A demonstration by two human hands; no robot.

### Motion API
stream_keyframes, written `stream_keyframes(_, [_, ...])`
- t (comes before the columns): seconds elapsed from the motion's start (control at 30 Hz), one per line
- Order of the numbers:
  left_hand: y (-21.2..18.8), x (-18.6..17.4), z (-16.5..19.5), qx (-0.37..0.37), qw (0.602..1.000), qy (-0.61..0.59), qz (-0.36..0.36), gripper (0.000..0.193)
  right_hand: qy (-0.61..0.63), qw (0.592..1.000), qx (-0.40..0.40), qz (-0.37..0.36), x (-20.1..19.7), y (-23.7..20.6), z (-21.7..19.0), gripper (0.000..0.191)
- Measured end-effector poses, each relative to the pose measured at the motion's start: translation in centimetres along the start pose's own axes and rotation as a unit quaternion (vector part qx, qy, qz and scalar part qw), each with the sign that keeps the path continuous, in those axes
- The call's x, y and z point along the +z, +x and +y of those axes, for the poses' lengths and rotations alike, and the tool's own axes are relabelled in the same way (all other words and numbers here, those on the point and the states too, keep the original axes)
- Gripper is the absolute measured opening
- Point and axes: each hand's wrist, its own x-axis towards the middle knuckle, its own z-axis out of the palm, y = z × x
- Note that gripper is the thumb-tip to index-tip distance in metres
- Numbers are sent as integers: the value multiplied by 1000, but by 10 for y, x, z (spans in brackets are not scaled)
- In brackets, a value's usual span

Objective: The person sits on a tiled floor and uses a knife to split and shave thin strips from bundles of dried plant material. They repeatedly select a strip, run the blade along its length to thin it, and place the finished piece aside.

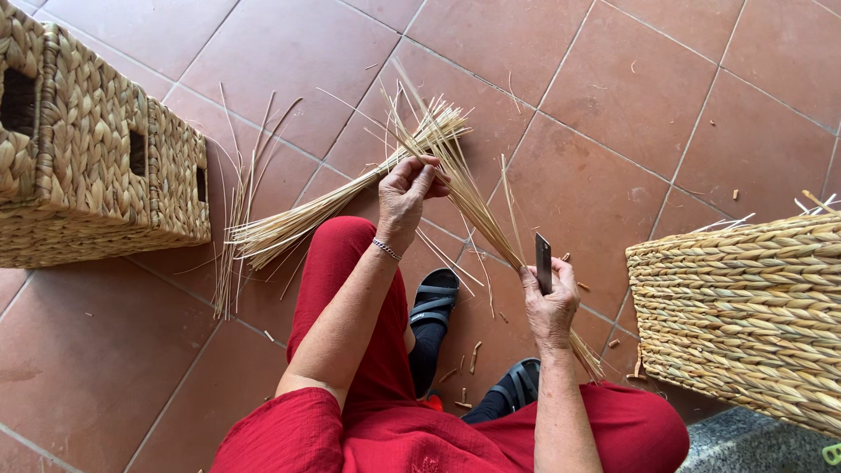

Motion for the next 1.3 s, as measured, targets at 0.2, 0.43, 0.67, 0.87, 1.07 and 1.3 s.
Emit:
stream_keyframes(0.2, [-3,4,3,-17,999,-35,31,27,-21,999,-36,13,-2,-1,-7,17])
stream_keyframes(0.43, [-23,18,0,83,974,198,80,31,-52,997,-37,32,1,-3,-19,14])
stream_keyframes(0.67, [-45,34,4,150,930,335,-2,20,-103,987,-108,54,3,-5,-20,10])
stream_keyframes(0.87, [-40,36,-8,-31,992,114,-41,12,-86,993,-82,27,3,-6,-22,14])
stream_keyframes(1.07, [-32,21,-8,-68,997,-16,-38,11,-90,992,-89,-29,-7,-3,-13,30])
stream_keyframes(1.3, [-23,15,-8,-15,999,32,-1,9,-65,993,51,-88,-11,3,-11,29])
